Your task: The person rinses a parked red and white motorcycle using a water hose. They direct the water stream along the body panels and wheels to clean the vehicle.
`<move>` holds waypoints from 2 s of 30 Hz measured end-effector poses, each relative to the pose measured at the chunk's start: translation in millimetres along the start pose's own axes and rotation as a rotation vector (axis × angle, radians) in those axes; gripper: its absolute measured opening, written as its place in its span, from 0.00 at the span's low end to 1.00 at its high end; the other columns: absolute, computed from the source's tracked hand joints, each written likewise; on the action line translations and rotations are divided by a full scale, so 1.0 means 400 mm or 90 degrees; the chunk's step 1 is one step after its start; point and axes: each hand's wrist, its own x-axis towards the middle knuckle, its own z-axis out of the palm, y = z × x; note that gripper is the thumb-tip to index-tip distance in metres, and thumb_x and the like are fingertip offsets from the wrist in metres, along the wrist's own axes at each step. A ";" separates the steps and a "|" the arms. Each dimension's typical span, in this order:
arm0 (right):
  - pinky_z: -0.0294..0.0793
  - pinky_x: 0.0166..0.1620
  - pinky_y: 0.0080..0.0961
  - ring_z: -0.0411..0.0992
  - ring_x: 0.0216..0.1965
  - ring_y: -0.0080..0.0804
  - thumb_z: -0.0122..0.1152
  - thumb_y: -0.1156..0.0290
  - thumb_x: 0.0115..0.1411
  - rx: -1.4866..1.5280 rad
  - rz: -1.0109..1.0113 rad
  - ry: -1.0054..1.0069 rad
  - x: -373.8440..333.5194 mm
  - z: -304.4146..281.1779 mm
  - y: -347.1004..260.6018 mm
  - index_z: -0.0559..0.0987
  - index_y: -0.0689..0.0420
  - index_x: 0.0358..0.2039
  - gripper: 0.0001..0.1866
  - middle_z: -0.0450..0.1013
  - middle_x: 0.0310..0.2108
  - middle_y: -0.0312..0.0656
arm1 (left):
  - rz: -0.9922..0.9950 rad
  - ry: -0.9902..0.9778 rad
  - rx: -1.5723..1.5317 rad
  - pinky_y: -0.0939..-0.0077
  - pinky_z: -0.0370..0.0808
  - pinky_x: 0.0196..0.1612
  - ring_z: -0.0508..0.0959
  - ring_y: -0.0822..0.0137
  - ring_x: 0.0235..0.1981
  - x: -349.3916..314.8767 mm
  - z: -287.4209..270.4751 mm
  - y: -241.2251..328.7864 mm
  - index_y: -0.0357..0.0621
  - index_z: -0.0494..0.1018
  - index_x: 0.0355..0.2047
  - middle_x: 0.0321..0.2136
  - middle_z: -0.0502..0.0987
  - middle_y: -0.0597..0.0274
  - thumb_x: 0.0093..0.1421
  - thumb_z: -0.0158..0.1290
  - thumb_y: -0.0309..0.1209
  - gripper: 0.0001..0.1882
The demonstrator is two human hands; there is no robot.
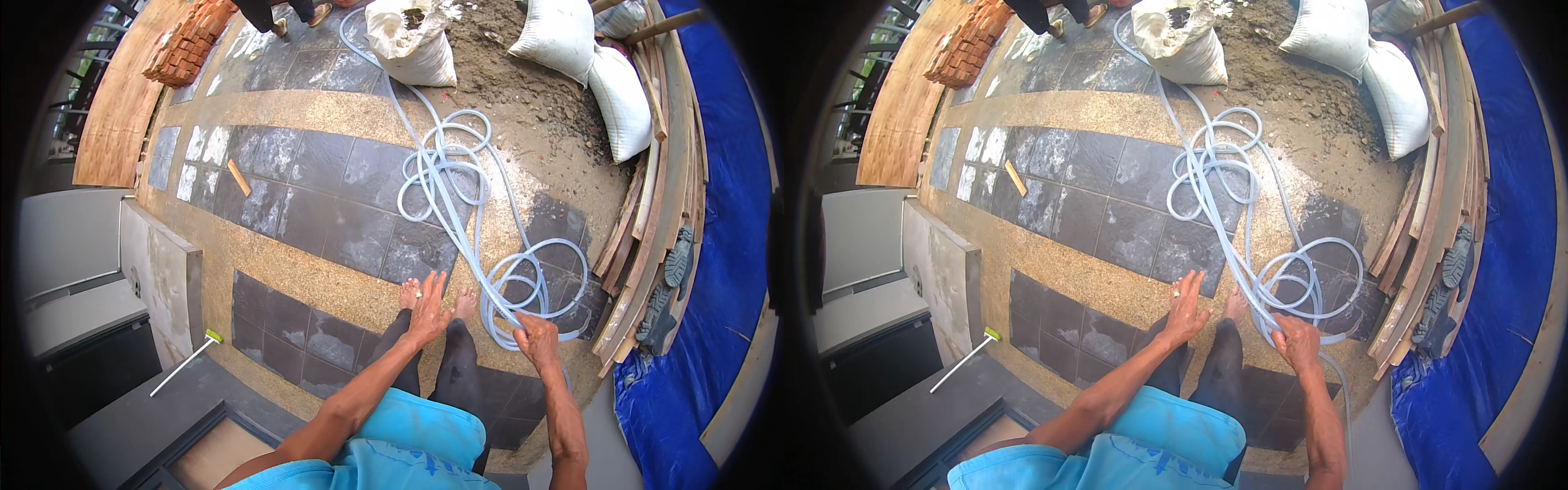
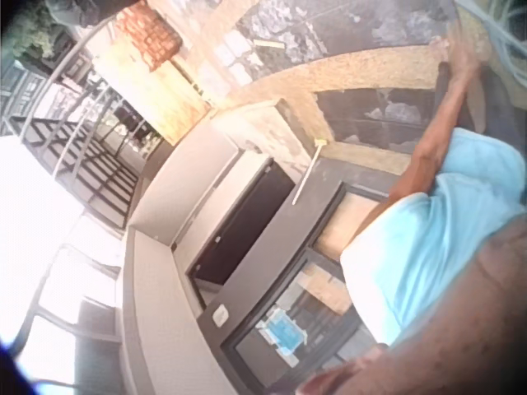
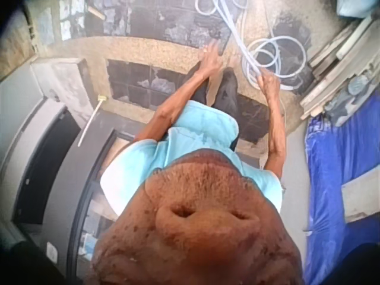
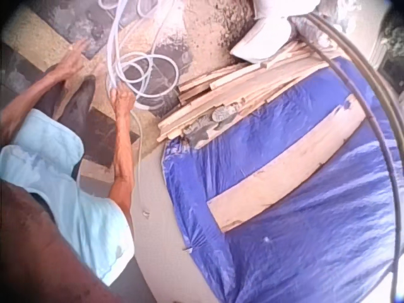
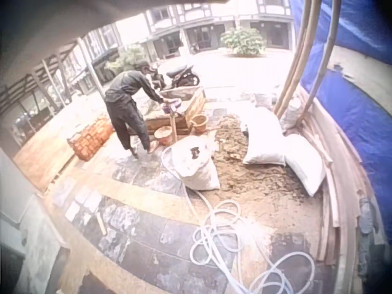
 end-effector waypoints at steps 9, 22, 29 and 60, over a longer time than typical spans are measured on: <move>0.72 0.27 0.36 0.73 0.22 0.43 0.57 0.71 0.43 0.026 -0.079 -0.036 -0.183 -0.253 -0.091 0.82 0.55 0.28 0.10 0.74 0.21 0.44 | 0.282 -0.423 0.393 0.49 0.61 0.59 0.76 0.50 0.49 0.134 -0.067 0.208 0.45 0.78 0.37 0.41 0.78 0.50 0.51 0.57 0.32 0.12; 0.67 0.47 0.42 0.69 0.40 0.52 0.57 0.79 0.46 -0.113 0.014 0.068 -0.201 -0.180 0.126 0.79 0.56 0.34 0.12 0.71 0.35 0.51 | 0.393 -0.203 0.202 0.54 0.69 0.33 0.77 0.49 0.28 -0.052 -0.171 0.258 0.43 0.71 0.31 0.21 0.76 0.54 0.56 0.57 0.42 0.16; 0.79 0.33 0.44 0.74 0.31 0.46 0.44 0.82 0.55 0.466 0.505 0.125 -0.017 -0.058 0.026 0.74 0.57 0.48 0.20 0.68 0.38 0.57 | 0.339 -0.107 0.169 0.53 0.70 0.30 0.77 0.46 0.27 -0.073 -0.239 0.267 0.42 0.71 0.29 0.21 0.75 0.52 0.57 0.56 0.43 0.16; 0.64 0.21 0.26 0.65 0.18 0.30 0.43 0.61 0.65 1.113 0.777 0.375 0.243 0.225 -0.048 0.71 0.54 0.32 0.12 0.67 0.19 0.39 | 0.283 -0.280 0.122 0.51 0.71 0.40 0.76 0.44 0.31 -0.082 -0.825 -0.007 0.41 0.75 0.33 0.27 0.76 0.47 0.58 0.55 0.47 0.19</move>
